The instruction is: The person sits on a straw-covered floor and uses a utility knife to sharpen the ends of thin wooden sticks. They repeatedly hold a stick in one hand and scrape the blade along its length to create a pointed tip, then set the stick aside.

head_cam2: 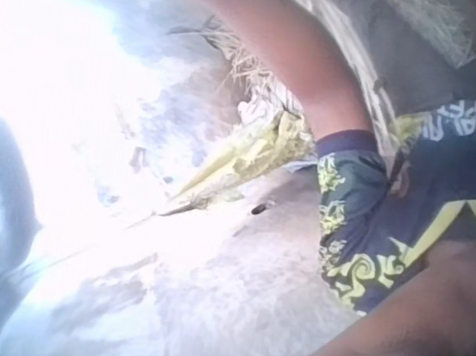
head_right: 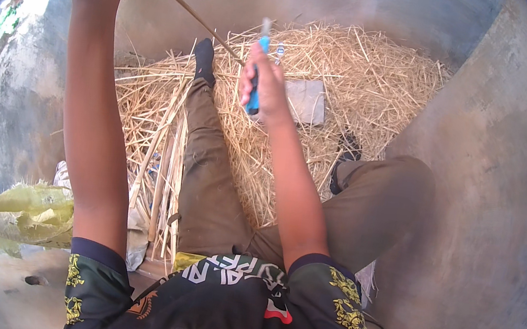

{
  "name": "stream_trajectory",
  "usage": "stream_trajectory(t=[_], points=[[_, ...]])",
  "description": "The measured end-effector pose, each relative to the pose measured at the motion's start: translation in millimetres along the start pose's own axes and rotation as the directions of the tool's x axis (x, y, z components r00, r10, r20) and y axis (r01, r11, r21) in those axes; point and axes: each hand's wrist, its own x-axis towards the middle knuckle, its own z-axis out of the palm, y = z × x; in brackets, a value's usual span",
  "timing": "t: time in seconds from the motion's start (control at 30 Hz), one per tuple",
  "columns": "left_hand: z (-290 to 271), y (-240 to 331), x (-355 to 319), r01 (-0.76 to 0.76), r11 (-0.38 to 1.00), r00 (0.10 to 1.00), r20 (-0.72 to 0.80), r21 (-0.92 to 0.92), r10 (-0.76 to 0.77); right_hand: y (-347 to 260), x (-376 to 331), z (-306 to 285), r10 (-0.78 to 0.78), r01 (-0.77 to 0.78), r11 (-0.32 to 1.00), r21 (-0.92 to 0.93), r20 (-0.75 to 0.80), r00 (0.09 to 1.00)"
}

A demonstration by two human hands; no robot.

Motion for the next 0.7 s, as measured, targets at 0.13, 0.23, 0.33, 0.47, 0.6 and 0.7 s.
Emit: stream_trajectory(t=[0.13,0.23,0.33,0.47,0.6,0.7], points=[[-15.7,8.4,13.3,-0.072,0.978,0.976,-0.19,0.197,0.11,31.1,14.6,-42.8,-0.089,-0.068,0.953,-0.297,-0.483,0.871],[-5.3,-7.0,14.8,-0.184,0.888,0.917,-0.251,0.422,0.309,130.9,15.2,-174.8,-0.292,-0.475,0.61,-0.634,-0.738,0.609],[-41.4,-10.6,16.0,-0.351,0.612,0.794,-0.122,0.709,0.596,129.6,-49.0,-122.7,-0.036,-0.792,0.355,-0.497,-0.854,0.52],[-6.0,-0.4,-1.7,-0.298,0.537,0.766,-0.138,0.789,0.628,144.0,-99.2,-138.8,0.021,-0.921,0.09,-0.38,-0.923,0.383],[-0.3,-3.4,0.0,-0.315,0.5,0.734,-0.127,0.806,0.667,177.6,-103.1,-176.8,0.043,-0.873,-0.177,-0.455,-0.89,0.455],[-3.2,0.3,-2.5,-0.314,0.56,0.768,-0.141,0.767,0.625,176.6,-101.6,-170.3,0.055,-0.775,-0.288,-0.563,-0.817,0.574]])
